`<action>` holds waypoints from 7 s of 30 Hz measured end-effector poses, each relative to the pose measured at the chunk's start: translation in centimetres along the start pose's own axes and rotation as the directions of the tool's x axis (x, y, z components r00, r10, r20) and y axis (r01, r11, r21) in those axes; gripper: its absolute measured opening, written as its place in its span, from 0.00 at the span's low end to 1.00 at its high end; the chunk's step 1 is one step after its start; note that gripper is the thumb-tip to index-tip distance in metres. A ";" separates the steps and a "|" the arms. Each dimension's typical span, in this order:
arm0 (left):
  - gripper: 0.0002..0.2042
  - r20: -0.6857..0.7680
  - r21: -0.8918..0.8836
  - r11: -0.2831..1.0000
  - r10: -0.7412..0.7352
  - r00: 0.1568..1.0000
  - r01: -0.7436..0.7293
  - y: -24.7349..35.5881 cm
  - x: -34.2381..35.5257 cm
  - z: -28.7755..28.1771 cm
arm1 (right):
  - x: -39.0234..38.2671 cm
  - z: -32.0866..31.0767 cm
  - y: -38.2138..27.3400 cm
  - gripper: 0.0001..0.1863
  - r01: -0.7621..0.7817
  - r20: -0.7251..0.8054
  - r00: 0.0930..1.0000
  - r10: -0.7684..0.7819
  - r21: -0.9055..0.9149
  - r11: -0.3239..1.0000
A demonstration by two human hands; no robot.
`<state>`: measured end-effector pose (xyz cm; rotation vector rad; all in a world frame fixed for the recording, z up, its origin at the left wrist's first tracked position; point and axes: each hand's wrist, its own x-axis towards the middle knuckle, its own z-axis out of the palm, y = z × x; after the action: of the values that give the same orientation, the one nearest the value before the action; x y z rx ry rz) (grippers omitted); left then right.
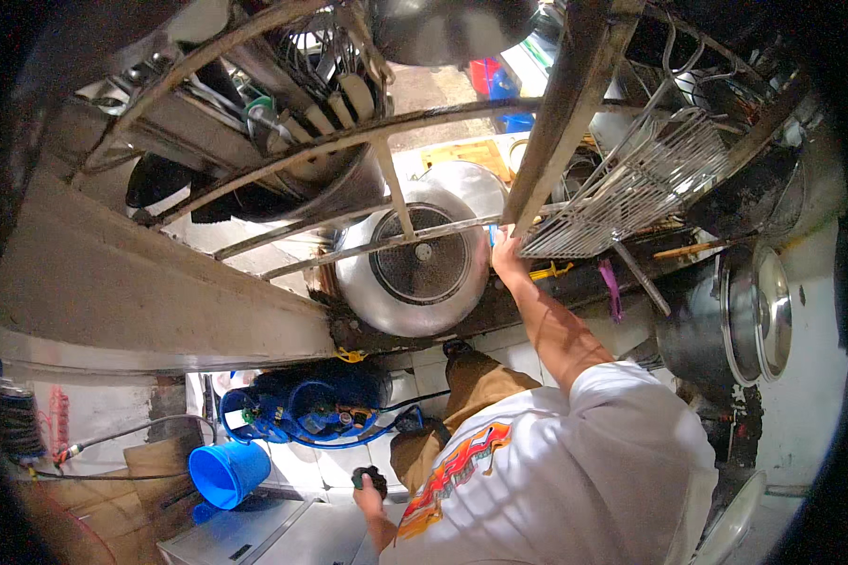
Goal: The person moves a blue gas cylinder and then uses a wrench to tighten a valve on it. They also handle a blue hose and a cloth while working in a cluttered kitchen area.
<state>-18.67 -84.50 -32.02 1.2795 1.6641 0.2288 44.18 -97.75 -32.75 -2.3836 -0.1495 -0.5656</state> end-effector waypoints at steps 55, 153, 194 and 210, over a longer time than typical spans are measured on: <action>0.10 -0.944 -0.303 0.589 -0.295 0.150 -0.749 0.5 -15.8 -28.0 | -15.4 -15.5 -21.7 0.12 -0.223 0.755 -0.269 -0.598 0.555 0.801; 0.20 0.290 0.667 0.349 -0.935 -0.203 -0.658 -37.3 -63.7 75.2 | -35.4 -31.2 37.1 0.14 -0.418 -0.053 -0.387 0.921 0.900 -0.124; 0.23 0.020 -0.949 0.315 -0.044 -0.999 -0.033 -37.7 -56.2 74.6 | -62.6 -57.8 63.7 0.11 0.611 -0.196 -0.677 0.709 0.386 0.691; 0.23 0.159 -0.917 0.308 -0.297 -0.942 -0.252 -35.4 -59.6 73.0 | -62.5 -56.7 63.4 0.10 0.549 -0.224 -0.698 0.680 0.442 0.710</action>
<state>13.17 -176.71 -56.95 1.3538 -1.7508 -0.6754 -16.44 -180.11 -59.00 0.3145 0.9313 -1.9432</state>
